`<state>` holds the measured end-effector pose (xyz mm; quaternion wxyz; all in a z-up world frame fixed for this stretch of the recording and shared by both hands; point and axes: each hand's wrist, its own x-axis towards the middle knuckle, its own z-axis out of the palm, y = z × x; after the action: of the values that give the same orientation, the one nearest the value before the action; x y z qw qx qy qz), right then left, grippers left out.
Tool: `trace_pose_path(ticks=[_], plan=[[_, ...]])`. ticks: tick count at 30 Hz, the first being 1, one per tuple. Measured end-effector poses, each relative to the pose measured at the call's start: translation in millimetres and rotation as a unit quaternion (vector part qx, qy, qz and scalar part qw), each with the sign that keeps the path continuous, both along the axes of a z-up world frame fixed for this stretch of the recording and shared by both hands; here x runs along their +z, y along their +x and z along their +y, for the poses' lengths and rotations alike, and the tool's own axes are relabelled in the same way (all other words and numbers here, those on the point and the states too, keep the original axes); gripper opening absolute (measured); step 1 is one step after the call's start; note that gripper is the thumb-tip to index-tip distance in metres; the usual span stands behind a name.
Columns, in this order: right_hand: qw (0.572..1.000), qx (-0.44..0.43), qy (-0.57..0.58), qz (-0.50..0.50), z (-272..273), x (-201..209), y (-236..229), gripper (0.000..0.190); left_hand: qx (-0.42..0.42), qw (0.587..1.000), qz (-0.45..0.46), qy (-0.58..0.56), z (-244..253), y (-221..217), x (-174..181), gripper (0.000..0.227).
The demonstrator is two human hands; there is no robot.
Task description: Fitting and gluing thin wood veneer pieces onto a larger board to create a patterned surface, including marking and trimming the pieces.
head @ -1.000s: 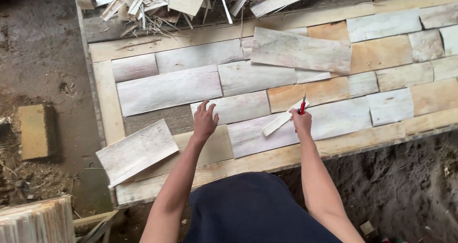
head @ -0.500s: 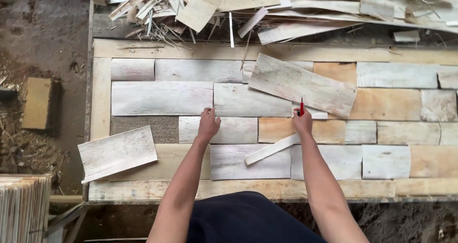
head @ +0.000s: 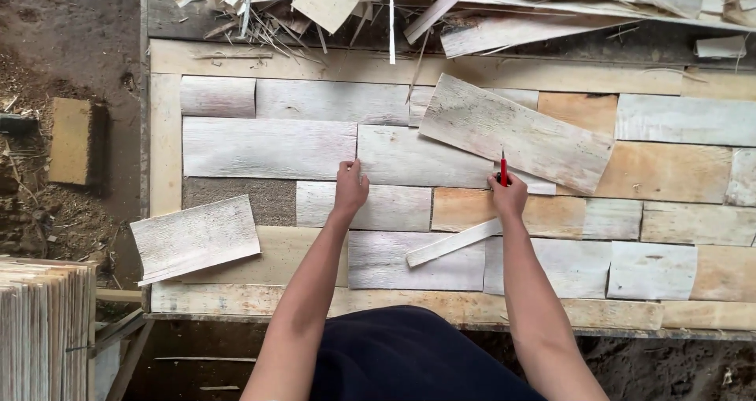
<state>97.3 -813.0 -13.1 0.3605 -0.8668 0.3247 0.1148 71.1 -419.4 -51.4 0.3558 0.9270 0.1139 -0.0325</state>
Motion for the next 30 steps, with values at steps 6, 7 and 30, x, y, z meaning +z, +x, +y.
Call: trace_pose_path(ticks=[6, 7, 30], plan=[[1.000, -0.006, -0.006, 0.000, -4.3, -9.7, 0.0, 0.022, 0.031, 0.998, -0.008, -0.060, 3.8, 0.3, -16.8, 0.051], [1.000, -0.006, -0.006, 0.001, -4.3, -10.3, 0.0, 0.022, 0.031, 0.998, -0.007, -0.060, 3.5, 0.0, -16.1, 0.051], [0.999, -0.029, -0.016, -0.007, 23.4, -7.5, -7.5, 0.030, 0.092, 0.990, -0.031, -0.106, 22.4, -17.2, 36.7, 0.046]])
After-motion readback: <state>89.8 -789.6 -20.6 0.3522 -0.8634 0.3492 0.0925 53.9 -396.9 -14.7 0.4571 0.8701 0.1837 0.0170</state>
